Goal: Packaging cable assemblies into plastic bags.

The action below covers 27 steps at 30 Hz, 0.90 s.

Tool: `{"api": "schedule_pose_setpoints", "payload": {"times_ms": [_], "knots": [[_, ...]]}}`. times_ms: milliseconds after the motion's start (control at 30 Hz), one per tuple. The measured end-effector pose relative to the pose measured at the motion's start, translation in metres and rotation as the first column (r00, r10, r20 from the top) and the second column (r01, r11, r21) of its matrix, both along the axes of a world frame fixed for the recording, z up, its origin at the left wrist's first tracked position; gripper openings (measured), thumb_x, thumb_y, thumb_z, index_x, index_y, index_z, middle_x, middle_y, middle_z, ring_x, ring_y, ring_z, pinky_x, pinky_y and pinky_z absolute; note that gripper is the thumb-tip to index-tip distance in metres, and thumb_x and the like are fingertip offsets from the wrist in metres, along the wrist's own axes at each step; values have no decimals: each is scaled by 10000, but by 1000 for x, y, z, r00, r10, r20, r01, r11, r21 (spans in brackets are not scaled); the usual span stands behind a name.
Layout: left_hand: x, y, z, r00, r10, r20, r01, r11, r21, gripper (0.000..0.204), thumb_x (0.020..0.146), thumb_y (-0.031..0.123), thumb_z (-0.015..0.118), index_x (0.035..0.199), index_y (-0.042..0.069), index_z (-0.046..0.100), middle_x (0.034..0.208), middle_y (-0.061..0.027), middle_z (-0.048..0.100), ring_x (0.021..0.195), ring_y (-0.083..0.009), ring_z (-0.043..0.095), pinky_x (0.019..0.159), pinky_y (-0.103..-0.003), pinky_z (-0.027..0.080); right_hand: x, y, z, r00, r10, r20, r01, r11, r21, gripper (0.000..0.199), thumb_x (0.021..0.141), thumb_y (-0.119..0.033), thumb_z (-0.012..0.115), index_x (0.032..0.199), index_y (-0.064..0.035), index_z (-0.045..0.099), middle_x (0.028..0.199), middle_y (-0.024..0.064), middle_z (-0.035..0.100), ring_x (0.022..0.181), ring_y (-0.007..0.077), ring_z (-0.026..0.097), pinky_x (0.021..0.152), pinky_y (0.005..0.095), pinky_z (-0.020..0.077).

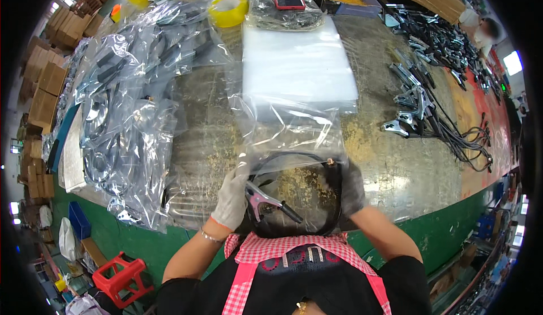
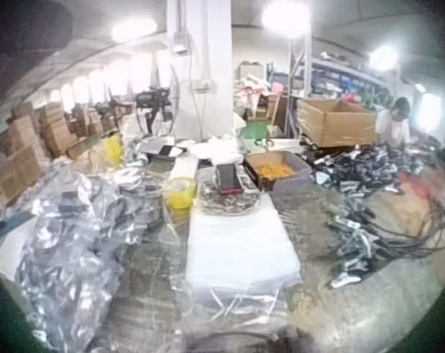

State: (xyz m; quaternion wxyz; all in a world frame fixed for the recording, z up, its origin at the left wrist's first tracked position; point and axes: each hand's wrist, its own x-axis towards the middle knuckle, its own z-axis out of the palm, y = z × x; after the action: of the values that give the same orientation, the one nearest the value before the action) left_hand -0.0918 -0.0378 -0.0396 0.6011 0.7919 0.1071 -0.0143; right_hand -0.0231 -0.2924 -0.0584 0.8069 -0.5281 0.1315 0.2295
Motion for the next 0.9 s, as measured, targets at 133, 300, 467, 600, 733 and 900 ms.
{"api": "schedule_pose_setpoints", "payload": {"times_ms": [133, 300, 467, 600, 733, 900], "knots": [[-2, -25, -6, 913, 271, -305, -363, 879, -308, 336, 915, 213, 473, 1185, 13, 481, 1037, -124, 603, 924, -237, 607, 727, -406, 497, -47, 24, 30, 968, -176, -179, 136, 967, -215, 401, 953, -426, 434, 1001, -63, 597, 808, 61, 627, 612, 100, 566, 499, 248, 459], [-2, -49, 5, 959, 210, -189, -197, 977, 87, 418, 930, 425, 406, 898, 34, 549, 763, -81, 581, 755, -217, 596, 660, -382, 488, -65, 21, -12, 963, -247, -105, 245, 969, -36, 491, 923, -493, 453, 1124, -61, 569, 790, 50, 634, 581, 122, 575, 520, 256, 477], [-40, -50, 6, 864, 292, -411, -495, 647, -580, 476, 942, 451, 386, 1007, 27, 593, 820, -78, 596, 751, -145, 575, 688, -287, 476, -88, -8, -14, 947, -92, -307, 133, 985, 115, 589, 894, -561, 411, 1195, -64, 506, 765, 59, 623, 506, 167, 572, 427, 278, 471], [-24, -41, -3, 841, 366, -398, -507, 790, -345, 503, 930, 458, 428, 1142, 18, 551, 956, -96, 615, 830, -173, 591, 728, -296, 475, -66, 4, -23, 933, -108, -343, 168, 974, 150, 456, 919, -518, 384, 1026, -111, 560, 631, 31, 542, 398, 142, 465, 329, 265, 355], [8, -30, 19, 981, 173, -93, -159, 977, 138, 403, 867, 312, 570, 1185, 65, 539, 1052, -155, 598, 966, -247, 582, 765, -332, 479, -59, 0, -17, 941, 59, -333, 82, 916, 393, 412, 914, -532, 395, 949, -152, 552, 545, -3, 414, 365, 114, 376, 302, 245, 278], [56, -21, 34, 937, 100, 334, -293, 748, 596, 357, 821, 153, 616, 1142, 6, 565, 1063, -182, 596, 918, -252, 614, 833, -335, 493, -64, -3, 3, 919, 239, -315, -178, 961, 210, 454, 892, -543, 470, 838, -100, 558, 497, -28, 382, 342, 79, 336, 297, 221, 233]]}}
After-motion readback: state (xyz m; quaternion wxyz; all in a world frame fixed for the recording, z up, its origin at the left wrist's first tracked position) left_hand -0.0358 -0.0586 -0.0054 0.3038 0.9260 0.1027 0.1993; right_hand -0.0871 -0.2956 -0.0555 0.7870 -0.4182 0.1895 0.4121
